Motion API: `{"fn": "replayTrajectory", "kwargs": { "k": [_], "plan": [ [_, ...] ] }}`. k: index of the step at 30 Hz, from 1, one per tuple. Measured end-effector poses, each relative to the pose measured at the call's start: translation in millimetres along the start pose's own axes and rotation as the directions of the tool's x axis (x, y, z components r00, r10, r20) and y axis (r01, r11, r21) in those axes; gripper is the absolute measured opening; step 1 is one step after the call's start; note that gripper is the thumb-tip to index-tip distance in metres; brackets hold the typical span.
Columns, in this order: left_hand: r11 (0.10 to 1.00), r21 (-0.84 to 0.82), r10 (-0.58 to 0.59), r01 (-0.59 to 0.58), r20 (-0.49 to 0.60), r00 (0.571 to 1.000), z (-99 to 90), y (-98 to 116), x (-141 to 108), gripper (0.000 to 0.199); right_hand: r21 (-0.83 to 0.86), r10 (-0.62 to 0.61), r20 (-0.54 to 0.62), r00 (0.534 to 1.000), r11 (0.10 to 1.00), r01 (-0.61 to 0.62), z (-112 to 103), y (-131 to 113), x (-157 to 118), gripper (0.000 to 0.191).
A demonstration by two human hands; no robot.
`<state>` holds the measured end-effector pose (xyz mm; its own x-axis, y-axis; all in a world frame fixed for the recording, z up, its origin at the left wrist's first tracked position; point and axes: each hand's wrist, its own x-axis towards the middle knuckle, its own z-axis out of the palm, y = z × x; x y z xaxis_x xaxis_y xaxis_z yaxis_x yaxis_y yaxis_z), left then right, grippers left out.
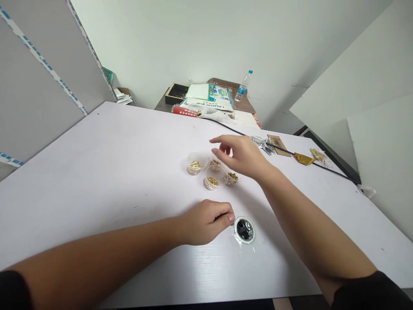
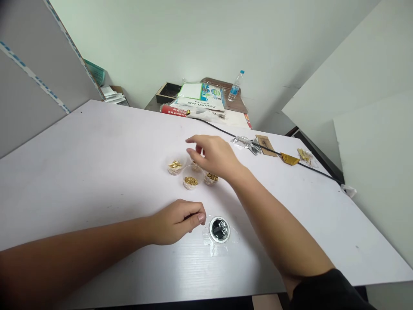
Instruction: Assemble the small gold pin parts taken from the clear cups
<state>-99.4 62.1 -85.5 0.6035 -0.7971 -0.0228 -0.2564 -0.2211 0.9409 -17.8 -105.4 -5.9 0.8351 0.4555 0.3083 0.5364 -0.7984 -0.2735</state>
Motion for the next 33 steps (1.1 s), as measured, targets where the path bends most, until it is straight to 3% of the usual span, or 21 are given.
{"fn": "replayTrajectory", "kwargs": {
  "k": [3, 9, 15, 23, 26, 28, 30, 33],
  "plan": [
    [1.0, -0.004, 0.0, 0.0, 0.009, 1.0, 0.2, -0.6, -0.4, 0.024, -0.039, 0.036, -0.046, 0.998, 0.999, -0.038, -20.8, 13.5, -13.5, 0.027],
    [0.999, 0.026, 0.027, -0.028, 0.038, 0.999, 1.1, 1.1, 0.0, 0.021, 0.022, 0.155, 0.05, 0.987, 0.988, -0.156, -42.5, 38.9, -37.4, 0.02],
    [0.995, 0.027, 0.09, -0.092, 0.06, 0.994, 4.1, 2.3, -2.2, 0.016, -0.006, 0.059, 0.217, 0.974, 0.998, -0.059, -35.2, 45.4, -39.7, 0.025],
    [0.975, -0.059, 0.222, -0.215, 0.166, 0.961, 4.9, -5.4, -5.4, 0.036, -0.186, 0.25, 0.444, 0.861, 0.965, -0.184, -14.7, 36.0, -30.2, 0.026],
    [0.979, 0.024, 0.198, -0.201, 0.107, 0.974, 5.3, 16.8, -10.5, 0.037, -0.243, 0.281, 0.478, 0.832, 0.953, -0.182, -12.1, 27.2, -26.3, 0.024],
    [0.964, 0.238, 0.115, -0.122, 0.045, 0.992, -1.3, 45.0, -12.4, 0.033, -0.282, 0.311, 0.491, 0.813, 0.94, -0.19, -11.8, 21.2, -23.5, 0.023],
    [0.892, 0.452, 0.04, -0.023, -0.028, 0.999, -16.4, 75.6, -7.4, 0.03, -0.295, 0.328, 0.495, 0.805, 0.934, -0.2, -12.0, 15.9, -20.8, 0.021],
    [0.706, 0.694, -0.055, 0.141, -0.144, 0.988, -50.7, 106.7, 18.7, 0.029, -0.33, 0.358, 0.502, 0.787, 0.921, -0.208, -13.0, 9.7, -18.2, 0.017]
  ]
}}
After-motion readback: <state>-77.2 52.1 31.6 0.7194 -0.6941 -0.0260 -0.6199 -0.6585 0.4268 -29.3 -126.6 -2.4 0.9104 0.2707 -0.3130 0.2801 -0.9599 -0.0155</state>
